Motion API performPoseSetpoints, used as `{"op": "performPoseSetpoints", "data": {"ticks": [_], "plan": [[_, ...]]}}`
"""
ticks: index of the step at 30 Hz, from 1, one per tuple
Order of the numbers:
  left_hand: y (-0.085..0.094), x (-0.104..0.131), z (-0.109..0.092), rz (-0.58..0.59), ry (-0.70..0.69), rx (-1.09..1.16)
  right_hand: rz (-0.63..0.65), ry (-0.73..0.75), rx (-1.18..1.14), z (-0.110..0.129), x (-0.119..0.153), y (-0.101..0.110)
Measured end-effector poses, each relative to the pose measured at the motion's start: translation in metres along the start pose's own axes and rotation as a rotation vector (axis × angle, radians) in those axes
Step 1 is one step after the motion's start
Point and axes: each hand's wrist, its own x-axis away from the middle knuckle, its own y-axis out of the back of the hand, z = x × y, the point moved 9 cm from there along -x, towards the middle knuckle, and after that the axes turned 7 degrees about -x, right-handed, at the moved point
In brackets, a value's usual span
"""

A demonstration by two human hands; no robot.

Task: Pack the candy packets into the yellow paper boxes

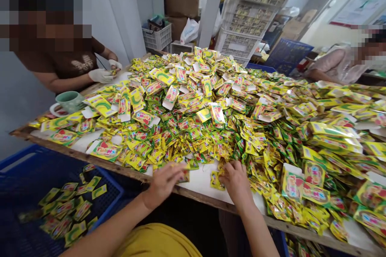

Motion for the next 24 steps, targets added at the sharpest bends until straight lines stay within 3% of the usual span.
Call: {"op": "performPoseSetpoints", "data": {"ticks": [3,5,6,8,10,11,12,14,17,19,21,24], "plan": [[0.105,0.029,0.056,-0.414,0.416,0.011,-0.09,-0.128,-0.163,0.008,0.007,0.005],[0.178,0.071,0.095,-0.504,0.609,-0.129,-0.063,-0.249,-0.414,0.02,0.003,-0.02],[0.217,0.097,0.111,-0.537,0.693,-0.28,-0.032,-0.29,-0.521,0.029,-0.002,-0.037],[0.283,0.149,0.134,-0.448,0.881,-0.701,0.025,-0.316,-0.581,0.045,-0.012,-0.068],[0.327,0.189,0.141,-0.42,0.95,-0.89,0.027,-0.289,-0.423,0.049,-0.023,-0.087],[0.338,0.199,0.139,-0.413,0.952,-0.934,0.009,-0.249,-0.309,0.048,-0.028,-0.092],[0.342,0.201,0.137,-0.416,0.937,-0.955,0.015,-0.185,-0.231,0.048,-0.034,-0.097],[0.332,0.18,0.133,-0.389,0.876,-0.974,0.037,-0.025,-0.149,0.047,-0.041,-0.105],[0.295,0.11,0.136,-0.256,0.775,-1.026,0.034,0.203,-0.119,0.055,-0.041,-0.101],[0.27,0.067,0.143,-0.136,0.802,-1.106,0.012,0.289,-0.106,0.065,-0.033,-0.093],[0.249,0.035,0.148,-0.077,0.825,-1.127,0.007,0.298,-0.097,0.074,-0.021,-0.087],[0.216,-0.001,0.137,-0.166,0.664,-0.912,0.05,0.189,-0.125,0.08,-0.003,-0.089]]}}
